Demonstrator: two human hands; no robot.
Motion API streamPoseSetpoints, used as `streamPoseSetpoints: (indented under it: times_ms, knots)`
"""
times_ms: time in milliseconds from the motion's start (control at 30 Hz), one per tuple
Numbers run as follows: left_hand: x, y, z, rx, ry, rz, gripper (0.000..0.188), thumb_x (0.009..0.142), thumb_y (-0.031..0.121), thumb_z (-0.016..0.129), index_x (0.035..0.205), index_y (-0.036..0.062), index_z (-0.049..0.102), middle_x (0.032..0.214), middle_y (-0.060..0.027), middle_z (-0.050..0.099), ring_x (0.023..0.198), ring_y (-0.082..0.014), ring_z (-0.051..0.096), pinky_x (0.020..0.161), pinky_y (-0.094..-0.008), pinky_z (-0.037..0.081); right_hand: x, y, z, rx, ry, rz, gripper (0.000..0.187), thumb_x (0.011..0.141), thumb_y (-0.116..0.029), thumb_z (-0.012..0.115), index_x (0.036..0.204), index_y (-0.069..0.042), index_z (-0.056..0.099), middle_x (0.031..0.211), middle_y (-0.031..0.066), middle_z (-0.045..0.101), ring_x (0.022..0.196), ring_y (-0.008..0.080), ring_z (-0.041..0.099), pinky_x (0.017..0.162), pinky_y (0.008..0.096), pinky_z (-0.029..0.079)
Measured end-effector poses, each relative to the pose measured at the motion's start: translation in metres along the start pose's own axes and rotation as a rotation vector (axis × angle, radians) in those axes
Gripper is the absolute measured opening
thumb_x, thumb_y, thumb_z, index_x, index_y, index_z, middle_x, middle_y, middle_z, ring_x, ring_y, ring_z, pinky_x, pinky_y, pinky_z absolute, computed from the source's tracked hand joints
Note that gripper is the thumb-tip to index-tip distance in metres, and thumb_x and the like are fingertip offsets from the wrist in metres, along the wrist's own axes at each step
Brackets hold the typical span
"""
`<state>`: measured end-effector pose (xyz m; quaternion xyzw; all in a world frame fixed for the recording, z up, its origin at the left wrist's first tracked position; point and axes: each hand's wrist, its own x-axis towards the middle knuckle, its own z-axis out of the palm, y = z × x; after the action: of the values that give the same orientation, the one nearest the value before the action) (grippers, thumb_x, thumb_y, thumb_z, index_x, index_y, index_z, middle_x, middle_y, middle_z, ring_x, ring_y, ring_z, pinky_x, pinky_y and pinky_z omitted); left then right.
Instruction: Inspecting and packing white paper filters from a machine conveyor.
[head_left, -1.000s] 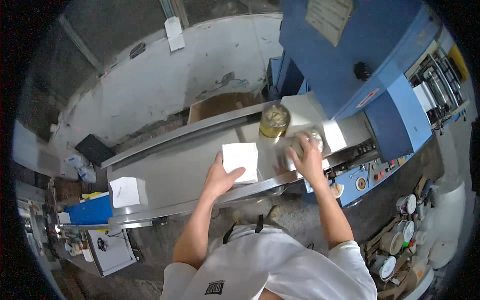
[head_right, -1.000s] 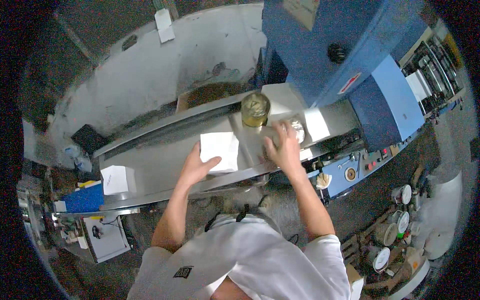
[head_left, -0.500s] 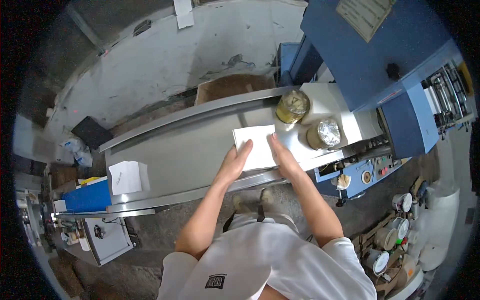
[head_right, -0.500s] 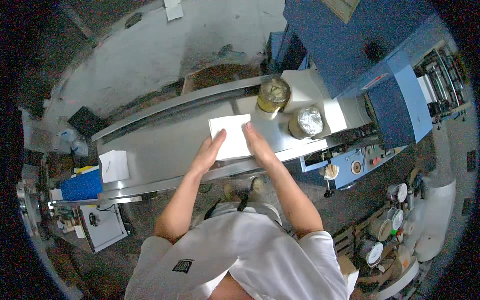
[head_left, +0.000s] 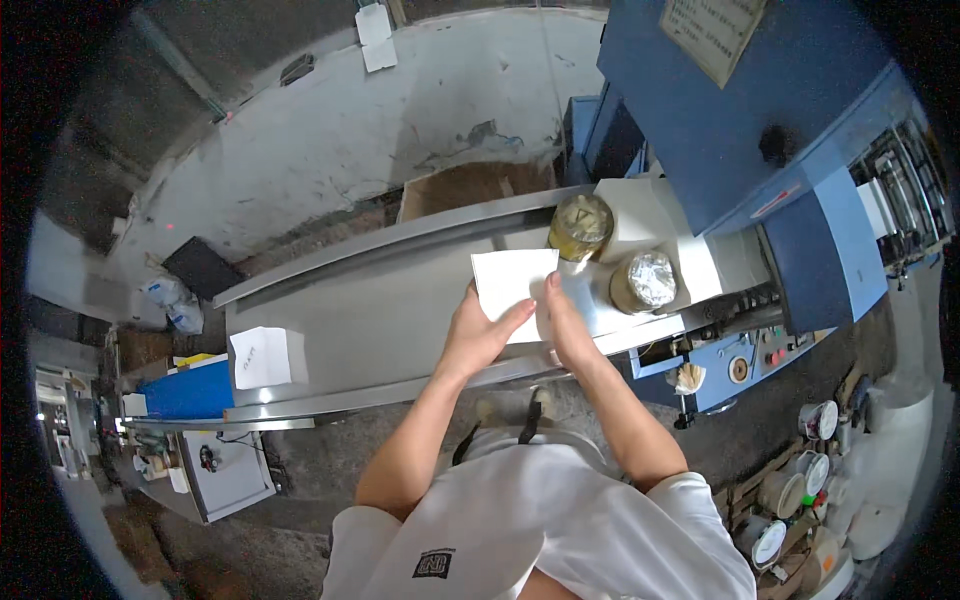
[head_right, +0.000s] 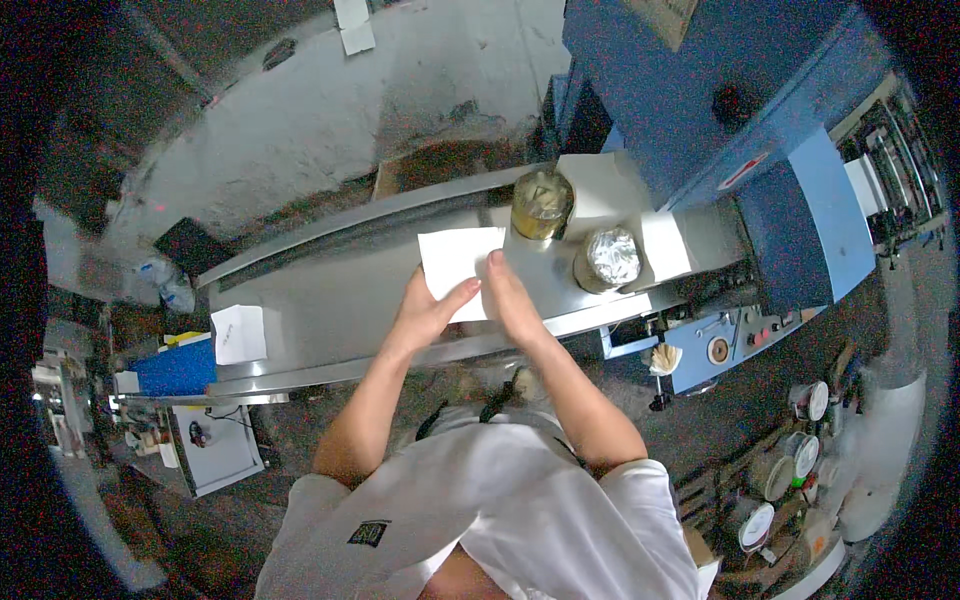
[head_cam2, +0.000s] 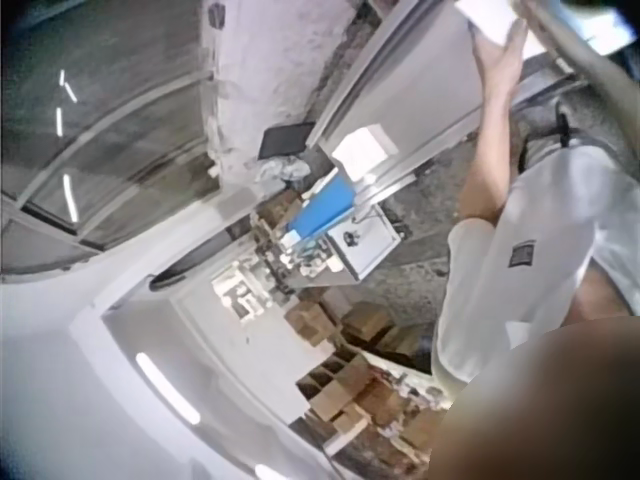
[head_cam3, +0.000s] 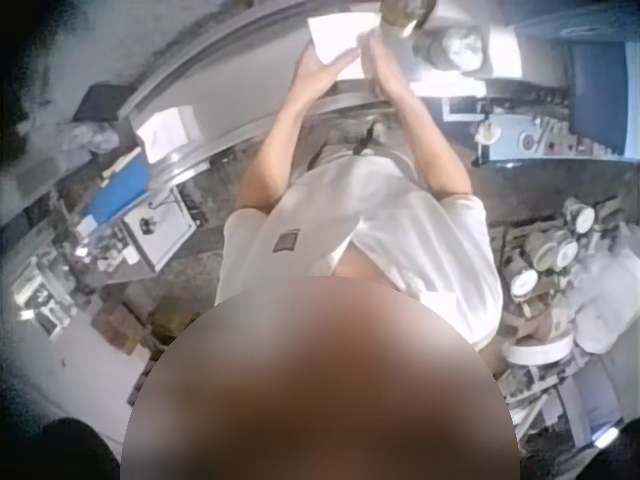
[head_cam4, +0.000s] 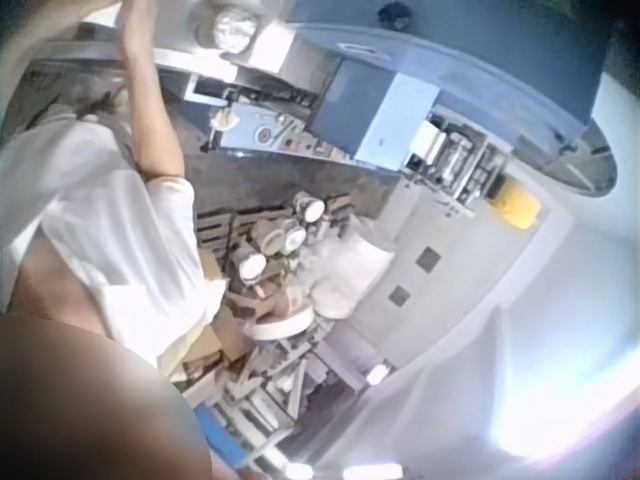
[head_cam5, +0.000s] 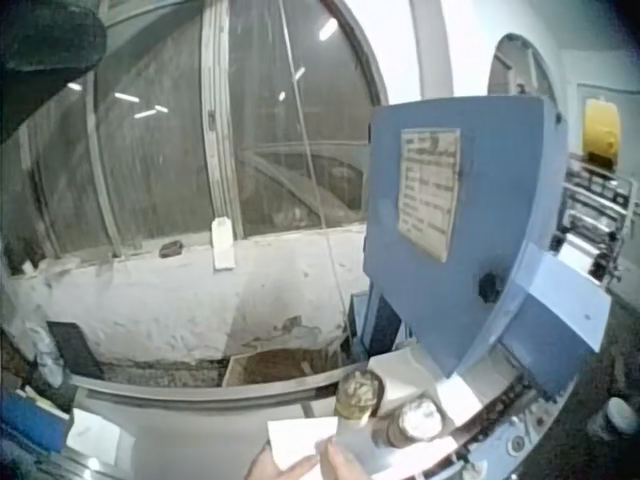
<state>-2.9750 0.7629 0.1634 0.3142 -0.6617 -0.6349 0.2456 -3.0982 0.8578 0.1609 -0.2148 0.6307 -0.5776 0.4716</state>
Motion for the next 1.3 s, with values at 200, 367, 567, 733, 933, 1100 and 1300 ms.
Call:
streamPoseSetpoints:
  times_ms: [200,367,567,733,933,1100,1300]
  knots:
    - [-0.007,0.03,-0.002,-0.054,0.009,-0.09,0.053,0.083,0.024,0.075,0.121,-0.0035,0.052,0.11,-0.0132,0.065,0.1,-0.0178,0.061,0.085,-0.0306,0.049,0.009,0.016,-0.013,0.141,-0.036,-0.046,0.093,0.093,-0.07,0.031,0.139,0.011,0.033,0.141,0.0209,0.041,0.13,0.0278,0.041,0.109,0.036,0.031]
    - [-0.007,0.05,-0.01,-0.079,0.028,-0.042,0.045,0.087,0.02,0.071,0.121,-0.0038,0.053,0.109,-0.0106,0.065,0.097,-0.015,0.06,0.084,-0.0288,0.049,0.001,-0.009,-0.009,0.432,-0.073,-0.037,0.079,0.095,-0.063,0.033,0.138,0.003,0.038,0.133,0.0164,0.05,0.124,0.0236,0.049,0.101,0.0369,0.042]
    - [-0.009,0.068,-0.026,-0.089,0.059,-0.067,0.042,0.088,0.018,0.069,0.119,-0.0055,0.055,0.109,-0.01,0.064,0.097,-0.0147,0.06,0.085,-0.0285,0.048,0.005,-0.008,-0.013,0.614,-0.157,-0.083,0.075,0.097,-0.061,0.031,0.143,-0.001,0.032,0.138,0.0127,0.047,0.125,0.0238,0.049,0.103,0.0393,0.041]
    - [-0.013,0.084,-0.031,-0.007,0.119,-0.113,0.045,0.087,0.022,0.071,0.119,-0.006,0.055,0.108,-0.0104,0.064,0.096,-0.0153,0.06,0.085,-0.0296,0.049,0.009,-0.004,-0.014,0.677,-0.227,-0.069,0.076,0.096,-0.063,0.029,0.146,-0.006,0.028,0.142,0.0125,0.043,0.128,0.0259,0.047,0.105,0.0427,0.039]
    - [-0.014,0.085,-0.036,-0.07,0.084,-0.089,0.046,0.086,0.024,0.071,0.119,-0.0053,0.056,0.108,-0.0105,0.064,0.097,-0.016,0.06,0.084,-0.0297,0.048,0.011,0.003,-0.012,0.784,-0.27,-0.121,0.074,0.097,-0.061,0.03,0.146,-0.007,0.029,0.141,0.0102,0.044,0.129,0.0245,0.046,0.106,0.0421,0.038]
    - [-0.018,0.095,-0.034,-0.032,0.088,-0.076,0.043,0.088,0.023,0.07,0.119,-0.0039,0.057,0.108,-0.0097,0.064,0.097,-0.0154,0.06,0.083,-0.0294,0.048,0.014,0.011,-0.011,0.852,-0.271,-0.119,0.072,0.098,-0.059,0.03,0.147,-0.007,0.026,0.144,0.0106,0.041,0.131,0.0263,0.043,0.107,0.0434,0.037]
    - [-0.019,0.103,-0.032,-0.005,0.08,-0.077,0.041,0.089,0.023,0.069,0.118,-0.0027,0.058,0.107,-0.0076,0.064,0.097,-0.0137,0.059,0.084,-0.029,0.048,0.016,0.013,-0.009,0.91,-0.248,-0.14,0.082,0.094,-0.067,0.028,0.146,-0.004,0.029,0.143,0.013,0.043,0.131,0.0287,0.043,0.109,0.0445,0.034]
